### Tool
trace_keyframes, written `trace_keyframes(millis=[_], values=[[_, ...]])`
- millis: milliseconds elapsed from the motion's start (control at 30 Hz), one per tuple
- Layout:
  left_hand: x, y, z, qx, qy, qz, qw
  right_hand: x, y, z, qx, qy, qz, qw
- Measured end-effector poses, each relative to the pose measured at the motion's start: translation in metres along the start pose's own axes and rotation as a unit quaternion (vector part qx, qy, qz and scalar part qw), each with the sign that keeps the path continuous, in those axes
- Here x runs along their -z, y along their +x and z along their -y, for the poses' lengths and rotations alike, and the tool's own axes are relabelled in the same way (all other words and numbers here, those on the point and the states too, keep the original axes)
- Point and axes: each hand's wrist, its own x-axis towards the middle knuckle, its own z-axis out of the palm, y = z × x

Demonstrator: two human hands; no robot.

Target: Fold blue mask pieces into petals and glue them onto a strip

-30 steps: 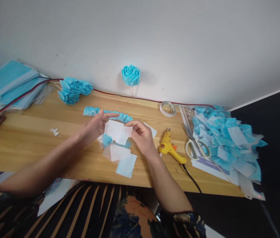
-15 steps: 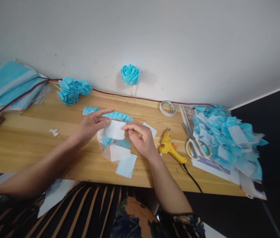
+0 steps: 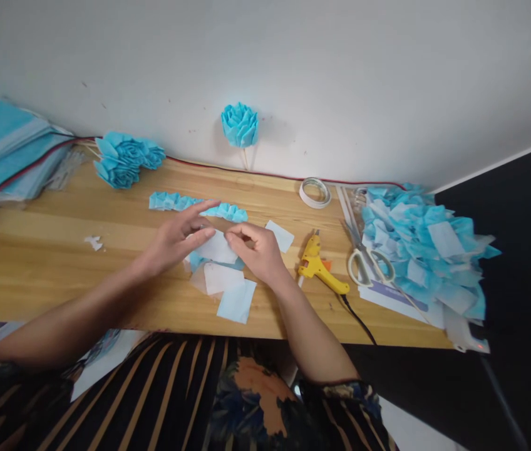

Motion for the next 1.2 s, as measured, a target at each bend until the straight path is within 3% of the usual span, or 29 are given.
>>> trace_keyframes(millis=[100,200,367,500,767,1000,1200], values=[[-0.002,0.003,0.005,0.052,-0.108,0.039,0.992,0.0,0.0,-0.001,0.015,0.011,-0.037,0.999],[-0.004,0.005,0.007,0.072,-0.15,0.051,0.985,0.001,-0.001,-0.003,0.013,0.015,-0.061,0.998],[-0.002,0.006,0.002,0.076,-0.128,0.004,0.989,0.002,0.0,-0.007,-0.018,0.048,-0.091,0.994],[0.0,0.006,-0.002,0.079,-0.102,-0.017,0.992,0.004,0.001,-0.01,-0.023,0.074,-0.08,0.994],[-0.004,0.002,0.004,0.018,-0.086,0.013,0.996,0.005,0.002,-0.006,-0.007,0.03,-0.046,0.998],[-0.003,0.004,0.007,0.024,-0.114,0.013,0.993,0.0,0.004,-0.009,-0.015,0.046,-0.092,0.995],[-0.005,0.004,0.006,0.018,-0.121,-0.012,0.992,-0.001,0.006,-0.008,-0.032,0.076,-0.097,0.992]])
